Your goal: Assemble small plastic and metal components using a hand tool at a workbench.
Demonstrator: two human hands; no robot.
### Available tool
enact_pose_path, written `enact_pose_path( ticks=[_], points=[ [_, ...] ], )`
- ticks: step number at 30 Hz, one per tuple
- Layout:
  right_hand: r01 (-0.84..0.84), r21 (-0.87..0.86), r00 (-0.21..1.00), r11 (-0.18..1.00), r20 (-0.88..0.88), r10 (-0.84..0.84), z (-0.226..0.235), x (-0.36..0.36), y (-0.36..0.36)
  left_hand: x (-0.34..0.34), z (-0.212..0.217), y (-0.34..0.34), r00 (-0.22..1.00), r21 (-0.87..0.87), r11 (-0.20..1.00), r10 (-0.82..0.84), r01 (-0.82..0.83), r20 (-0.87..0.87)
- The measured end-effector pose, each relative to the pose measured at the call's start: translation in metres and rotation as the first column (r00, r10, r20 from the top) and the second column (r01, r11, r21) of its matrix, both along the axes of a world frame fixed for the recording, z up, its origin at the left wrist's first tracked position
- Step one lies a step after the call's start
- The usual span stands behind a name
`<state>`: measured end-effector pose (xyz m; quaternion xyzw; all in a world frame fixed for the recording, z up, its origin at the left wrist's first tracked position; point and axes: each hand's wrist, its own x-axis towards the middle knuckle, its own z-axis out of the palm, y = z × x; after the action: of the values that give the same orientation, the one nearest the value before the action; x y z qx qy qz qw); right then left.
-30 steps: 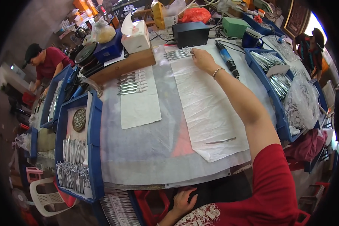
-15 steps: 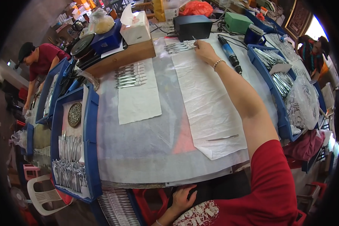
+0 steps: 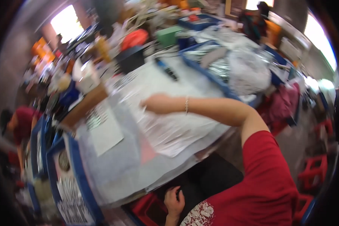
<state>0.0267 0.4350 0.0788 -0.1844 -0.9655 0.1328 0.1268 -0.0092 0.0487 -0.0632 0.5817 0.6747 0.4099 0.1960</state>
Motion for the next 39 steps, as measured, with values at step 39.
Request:
enact_pose_path(
  ticks=[39],
  points=[
    [0.032, -0.936, 0.927, -0.35, -0.104, 0.362, -0.167, 0.114, -0.235, -0.198, 0.112, 0.455, 0.671, -0.011, 0.994, -0.082, 0.109, -0.737]
  ],
)
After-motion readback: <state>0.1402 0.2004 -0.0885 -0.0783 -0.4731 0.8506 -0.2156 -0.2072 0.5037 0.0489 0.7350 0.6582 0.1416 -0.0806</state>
